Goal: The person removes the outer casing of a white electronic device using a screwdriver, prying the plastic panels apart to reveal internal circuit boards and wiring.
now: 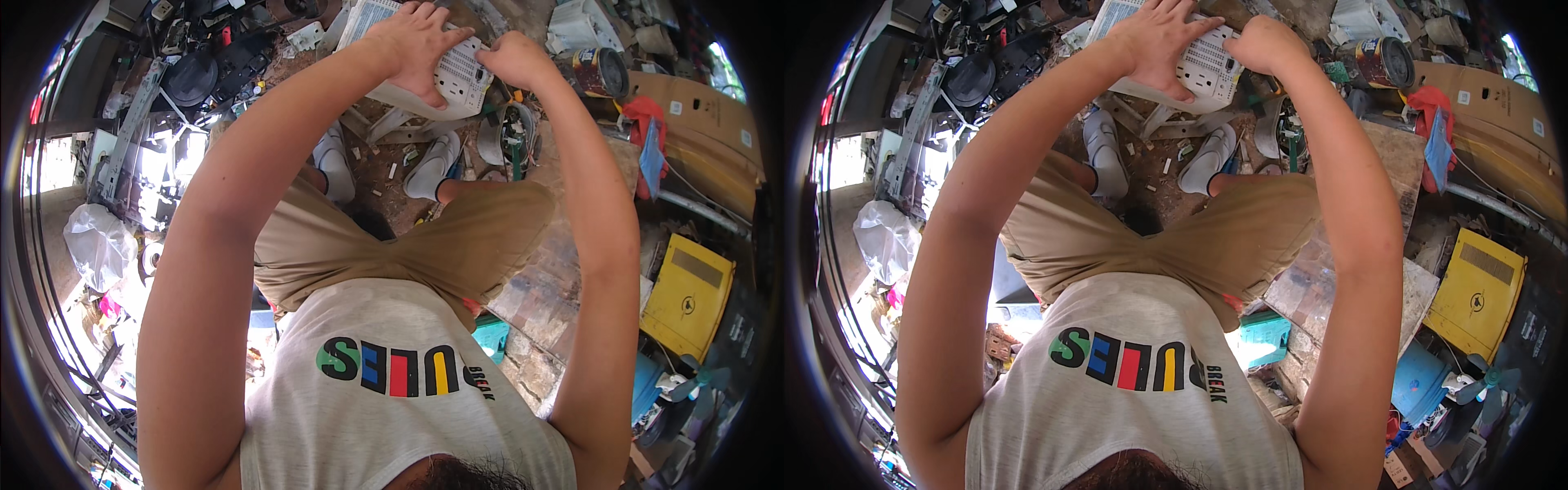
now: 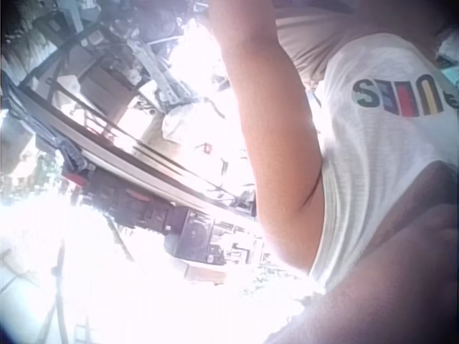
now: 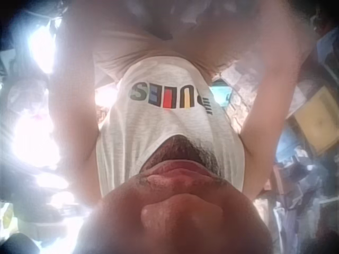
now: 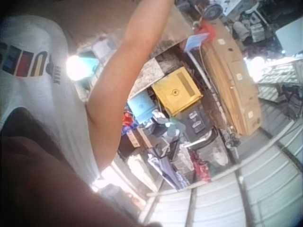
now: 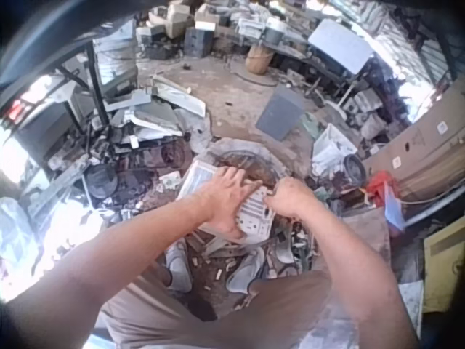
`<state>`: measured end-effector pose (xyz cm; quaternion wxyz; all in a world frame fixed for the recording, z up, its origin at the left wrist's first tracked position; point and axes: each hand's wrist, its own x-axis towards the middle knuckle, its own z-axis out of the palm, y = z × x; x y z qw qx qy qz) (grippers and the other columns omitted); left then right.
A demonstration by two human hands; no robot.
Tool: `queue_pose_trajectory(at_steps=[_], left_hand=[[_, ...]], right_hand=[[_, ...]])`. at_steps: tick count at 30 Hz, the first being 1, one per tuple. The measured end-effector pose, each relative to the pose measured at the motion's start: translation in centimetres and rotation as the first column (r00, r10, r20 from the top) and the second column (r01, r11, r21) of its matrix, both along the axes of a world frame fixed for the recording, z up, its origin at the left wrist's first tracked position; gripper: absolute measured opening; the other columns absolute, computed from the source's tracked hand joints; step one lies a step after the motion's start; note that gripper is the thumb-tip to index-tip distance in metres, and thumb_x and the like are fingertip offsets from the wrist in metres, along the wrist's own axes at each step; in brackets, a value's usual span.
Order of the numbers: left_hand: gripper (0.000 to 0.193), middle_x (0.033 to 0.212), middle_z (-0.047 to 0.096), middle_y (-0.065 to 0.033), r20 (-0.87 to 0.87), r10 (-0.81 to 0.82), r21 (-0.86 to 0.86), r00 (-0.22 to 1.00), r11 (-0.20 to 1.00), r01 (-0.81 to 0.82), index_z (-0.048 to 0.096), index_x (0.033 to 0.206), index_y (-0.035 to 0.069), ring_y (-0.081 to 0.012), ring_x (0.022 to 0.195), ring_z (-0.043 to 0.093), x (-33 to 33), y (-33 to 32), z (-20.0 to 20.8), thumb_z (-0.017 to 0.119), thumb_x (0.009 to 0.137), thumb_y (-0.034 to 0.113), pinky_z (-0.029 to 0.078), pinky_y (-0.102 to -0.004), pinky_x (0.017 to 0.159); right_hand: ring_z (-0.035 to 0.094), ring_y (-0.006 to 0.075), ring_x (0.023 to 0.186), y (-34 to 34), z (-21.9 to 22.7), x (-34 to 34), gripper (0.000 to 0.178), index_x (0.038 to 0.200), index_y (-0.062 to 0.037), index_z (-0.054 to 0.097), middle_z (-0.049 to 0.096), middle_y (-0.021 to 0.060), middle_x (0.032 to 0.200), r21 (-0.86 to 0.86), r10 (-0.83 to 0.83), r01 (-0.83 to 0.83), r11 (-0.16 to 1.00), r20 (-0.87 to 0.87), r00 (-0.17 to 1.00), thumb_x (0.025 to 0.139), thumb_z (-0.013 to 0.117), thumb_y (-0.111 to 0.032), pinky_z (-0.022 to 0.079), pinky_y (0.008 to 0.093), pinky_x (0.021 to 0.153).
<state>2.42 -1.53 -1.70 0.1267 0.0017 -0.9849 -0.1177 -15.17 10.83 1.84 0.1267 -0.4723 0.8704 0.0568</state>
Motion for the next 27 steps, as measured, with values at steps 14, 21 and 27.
queue_pose_trajectory(at_steps=[14, 21, 27], left_hand=[[0.117, 0.123, 0.056, -0.0229, -0.001, -0.007, -0.014, 1.0, 1.0, 0.007, 0.049, 0.145, 0.001, -0.036, 0.12, 0.051, 0.0, -0.2, 0.1, 0.083, 0.051, 0.06, 0.037, -0.0462, 0.105], [0.116, 0.124, 0.056, -0.0228, -0.005, -0.014, -0.018, 1.0, 1.0, 0.014, 0.049, 0.145, 0.001, -0.0361, 0.12, 0.05, -0.2, 0.0, 0.1, 0.083, 0.051, 0.06, 0.037, -0.0462, 0.105], [0.116, 0.125, 0.056, -0.0231, -0.01, -0.007, 0.024, 1.0, 1.0, 0.008, 0.049, 0.145, 0.002, -0.0363, 0.121, 0.05, 0.2, -0.1, 0.3, 0.084, 0.05, 0.059, 0.037, -0.0462, 0.105]], right_hand=[[0.071, 0.0327, 0.075, 0.0, 0.5, 0.8, 0.038, 0.09, 0.0031, 0.075, 0.071, 0.0214, 0.079, 0.033, 0.002, -0.003, 0.999, 0.025, 1.0, 0.078, 0.073, -0.033, 0.056, 0.0432, 0.075], [0.072, 0.0355, 0.093, -0.2, 0.3, 0.0, 0.045, 0.1, 0.0007, 0.077, 0.074, 0.0227, 0.098, 0.12, 0.029, -0.032, 0.992, 0.027, 0.999, 0.076, 0.073, -0.037, 0.057, 0.0433, 0.085], [0.071, 0.0369, 0.092, 0.4, 1.3, 0.5, 0.039, 0.101, -0.0049, 0.078, 0.073, 0.0224, 0.096, -0.099, -0.018, 0.033, 0.995, 0.151, 0.988, 0.079, 0.068, -0.036, 0.055, 0.0428, 0.086]])
